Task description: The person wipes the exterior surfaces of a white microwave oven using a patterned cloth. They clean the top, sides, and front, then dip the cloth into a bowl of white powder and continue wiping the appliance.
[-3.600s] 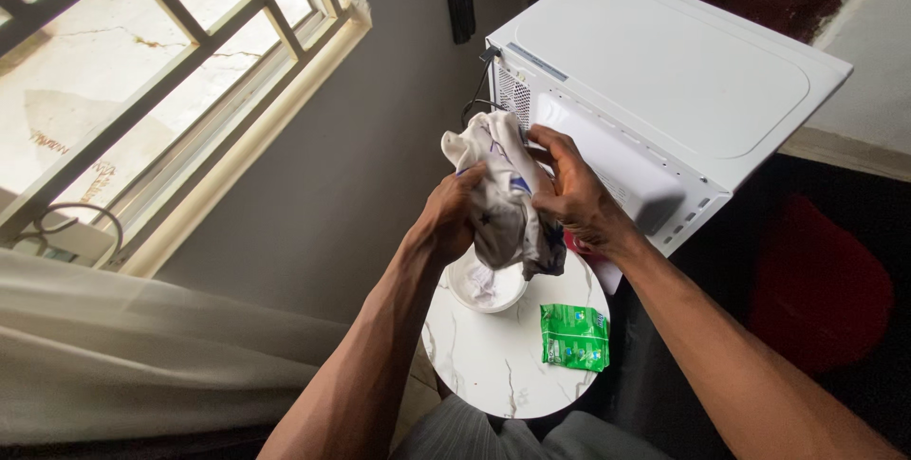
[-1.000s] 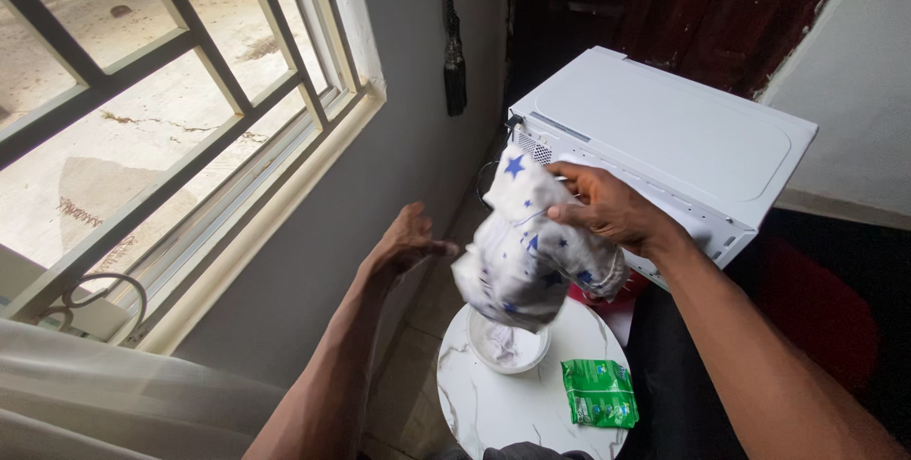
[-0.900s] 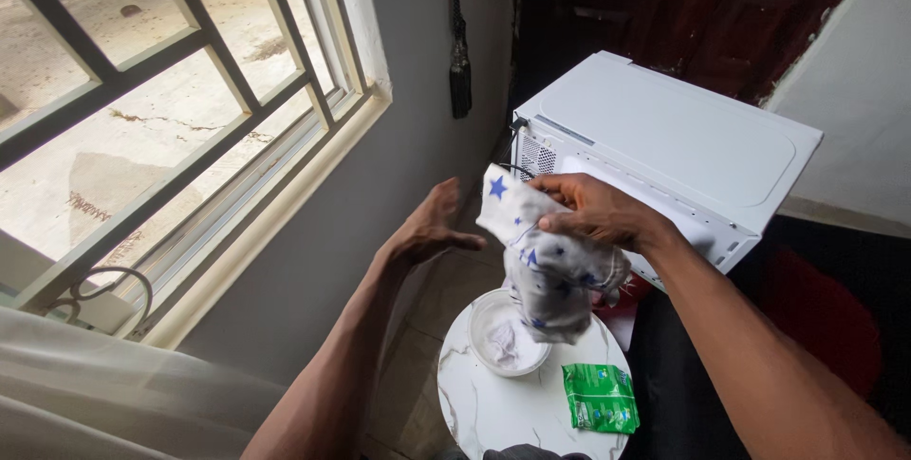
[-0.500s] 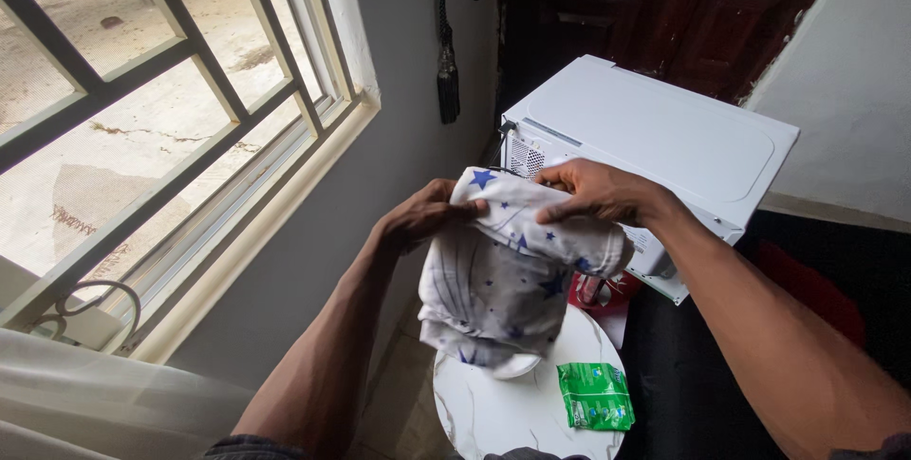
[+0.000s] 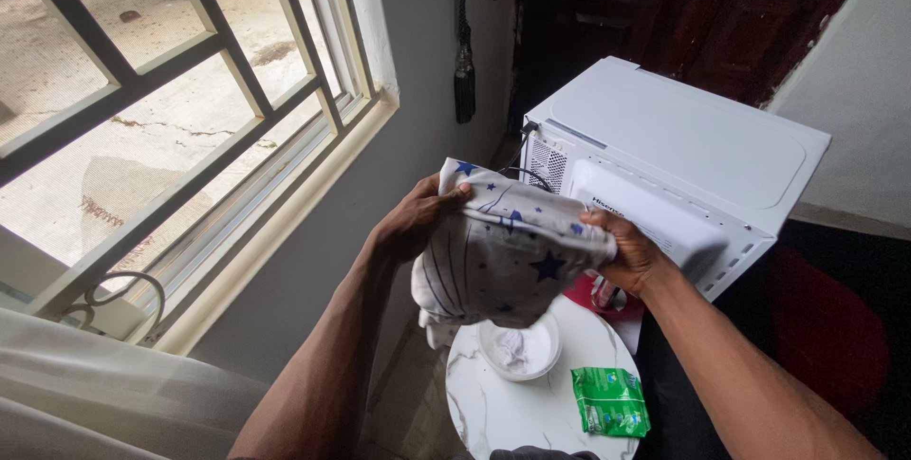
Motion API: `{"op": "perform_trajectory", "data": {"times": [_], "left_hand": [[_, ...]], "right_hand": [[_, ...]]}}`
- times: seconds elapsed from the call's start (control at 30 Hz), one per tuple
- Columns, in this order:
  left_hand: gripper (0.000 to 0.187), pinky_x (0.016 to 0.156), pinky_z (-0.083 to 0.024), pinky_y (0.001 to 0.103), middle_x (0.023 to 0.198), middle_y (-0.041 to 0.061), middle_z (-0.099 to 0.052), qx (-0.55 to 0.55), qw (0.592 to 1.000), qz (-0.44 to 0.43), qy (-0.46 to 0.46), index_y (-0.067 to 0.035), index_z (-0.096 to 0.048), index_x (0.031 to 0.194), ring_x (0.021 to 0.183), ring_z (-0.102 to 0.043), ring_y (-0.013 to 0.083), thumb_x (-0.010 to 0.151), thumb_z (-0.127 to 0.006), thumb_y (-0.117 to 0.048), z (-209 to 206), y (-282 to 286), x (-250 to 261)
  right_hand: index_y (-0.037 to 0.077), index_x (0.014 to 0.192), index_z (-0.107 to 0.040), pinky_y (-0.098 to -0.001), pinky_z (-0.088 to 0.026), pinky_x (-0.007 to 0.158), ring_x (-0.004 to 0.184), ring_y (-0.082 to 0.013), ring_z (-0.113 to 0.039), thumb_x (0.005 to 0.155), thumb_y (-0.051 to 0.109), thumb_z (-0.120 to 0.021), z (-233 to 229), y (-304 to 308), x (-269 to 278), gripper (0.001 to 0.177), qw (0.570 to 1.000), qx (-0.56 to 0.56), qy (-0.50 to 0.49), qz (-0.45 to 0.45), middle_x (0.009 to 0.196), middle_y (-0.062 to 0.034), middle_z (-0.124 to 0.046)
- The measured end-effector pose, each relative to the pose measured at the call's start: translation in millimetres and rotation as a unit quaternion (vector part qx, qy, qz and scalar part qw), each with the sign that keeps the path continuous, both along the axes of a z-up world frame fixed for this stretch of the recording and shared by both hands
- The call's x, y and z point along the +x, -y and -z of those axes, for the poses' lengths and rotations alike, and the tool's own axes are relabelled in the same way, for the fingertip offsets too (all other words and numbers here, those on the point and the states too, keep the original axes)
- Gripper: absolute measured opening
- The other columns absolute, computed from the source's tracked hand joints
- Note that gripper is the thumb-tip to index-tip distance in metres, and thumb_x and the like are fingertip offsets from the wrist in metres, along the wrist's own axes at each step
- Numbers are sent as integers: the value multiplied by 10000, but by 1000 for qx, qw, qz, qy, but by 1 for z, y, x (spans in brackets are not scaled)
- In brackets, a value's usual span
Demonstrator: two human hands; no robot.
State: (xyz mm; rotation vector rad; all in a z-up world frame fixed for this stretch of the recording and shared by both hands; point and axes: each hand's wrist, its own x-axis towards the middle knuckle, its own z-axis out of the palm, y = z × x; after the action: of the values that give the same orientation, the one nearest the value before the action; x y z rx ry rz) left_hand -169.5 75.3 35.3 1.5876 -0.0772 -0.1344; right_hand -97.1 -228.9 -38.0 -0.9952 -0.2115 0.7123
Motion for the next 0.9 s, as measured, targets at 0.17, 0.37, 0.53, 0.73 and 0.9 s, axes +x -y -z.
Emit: {"op": "perform_trajectory", "data": {"times": [0.17, 0.37, 0.53, 0.73, 0.9], "left_hand": [[370, 799, -524, 325, 966, 140, -669, -1, 996, -82, -47, 27, -617, 1098, 859, -627, 204, 883, -623, -273, 38, -3, 9], [679, 799, -535, 344, 1136, 143, -520, 107, 957, -269, -6, 7, -442, 1216, 944, -590, 215, 741, -895, -167, 61, 6, 14], [255, 760, -549, 344, 1048, 156, -679, 145, 963, -212, -82, -92, -638, 1018, 874, -669, 224, 770, -658, -38, 52, 12, 10], [254, 757, -538, 320, 943, 135, -726, 276, 941, -134, 144, -68, -769, 855, 838, -660, 217, 713, -590, 42, 68, 18, 22], [249, 770, -545, 325, 861, 136, -734, 276, 961, -19, 14, -47, -738, 953, 783, -703, 211, 785, -560, -2, 71, 26, 31]], "right_hand": [[59, 1155, -456, -376, -523, 880, 951, -178, -596, 823, 242, -722, -3, -15, -7, 463, 991, -48, -30, 119, 1046, -89, -574], [134, 1315, -423, -474, -494, 946, 1201, -269, -482, 660, 189, -728, -25, -10, -33, 725, 983, -157, -1, 91, 1352, -141, -374], [16, 1130, -619, -492, -496, 979, 1273, -362, -446, 548, 107, -812, -32, 0, -46, 620, 961, -246, 117, 46, 1461, -221, -306], [97, 1110, -695, -419, -363, 1022, 1319, -362, -308, 501, 15, -868, -23, 9, -52, 639, 763, -523, 372, 76, 1486, -183, -221], [100, 995, -733, -338, -501, 902, 1094, -225, -598, 551, 8, -761, -19, 18, -54, 453, 706, -541, 431, 153, 1262, -115, -594]]}}
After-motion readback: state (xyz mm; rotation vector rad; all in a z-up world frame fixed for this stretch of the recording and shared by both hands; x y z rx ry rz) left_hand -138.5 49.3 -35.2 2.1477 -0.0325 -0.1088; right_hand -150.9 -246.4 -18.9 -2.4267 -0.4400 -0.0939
